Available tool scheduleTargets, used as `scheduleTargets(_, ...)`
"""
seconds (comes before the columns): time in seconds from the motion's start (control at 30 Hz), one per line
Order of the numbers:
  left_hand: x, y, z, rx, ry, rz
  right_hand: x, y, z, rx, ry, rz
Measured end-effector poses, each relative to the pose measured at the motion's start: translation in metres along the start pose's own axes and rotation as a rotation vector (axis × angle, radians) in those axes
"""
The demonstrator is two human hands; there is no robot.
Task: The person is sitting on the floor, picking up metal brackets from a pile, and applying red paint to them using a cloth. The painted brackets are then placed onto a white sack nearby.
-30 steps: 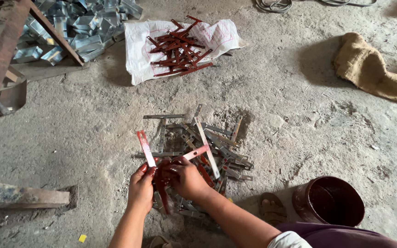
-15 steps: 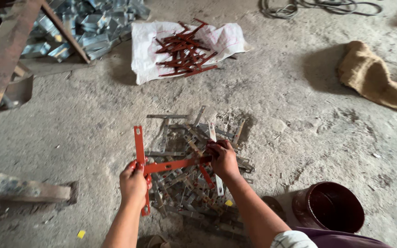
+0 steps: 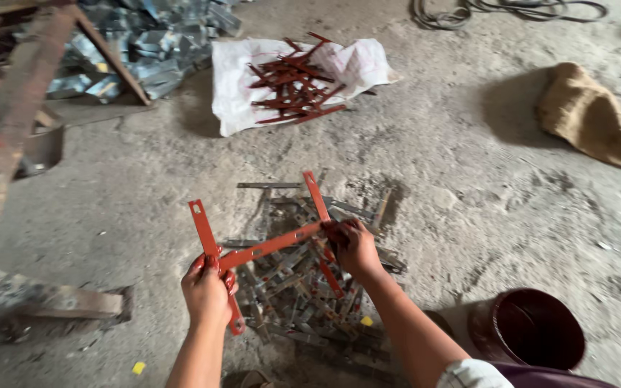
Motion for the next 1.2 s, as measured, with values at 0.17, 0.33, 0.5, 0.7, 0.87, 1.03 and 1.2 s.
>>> scheduleTargets(0.17,0.001,0.012,0.018,-0.069,0.099,-0.095,-0.007,0.003,-0.032,-0.078,-0.12,0.106)
scheduleTargets(0.33,-0.001,-0.004,0.025,-0.088,0.159,-0.059,-0.009,0.051,-0.056,-0.091,-0.5,-0.033)
scheduleTargets(0.5,0.02,-0.02,0.054,-0.138,0.22,0.099,0.003,0.13,-0.08,-1.217,-0.241,0.818)
scheduleTargets(0.7,-0.001,-0.079,0.021,-0.154,-0.118,0.832,0.07,0.138,-0.04,-0.861,-0.002,0.19)
scheduleTargets(0.87,-0.069,-0.098,0.018,-0.128,-0.185,0.835,0.09,0.125,-0.012,-0.912,0.281,0.493)
scheduleTargets(1.03,-0.237,0.002,0.086,0.027,-0.386,-0.13,0.103,0.112,0.0,-1.013,0.297,0.365)
scheduleTargets(1.2,-0.298,0.052,0.049,0.112,-0.699,0.083,0.104,0.107,0.008,-1.026,0.323,0.389)
Point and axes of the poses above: each hand's wrist, its own z-axis towards the middle knuckle, its own x-axis out of the back of the hand, y = z × x, the point moved 2 cm from there along z, towards the middle knuckle, and after that the axes turned 10 degrees about y, right-handed, at the moved point
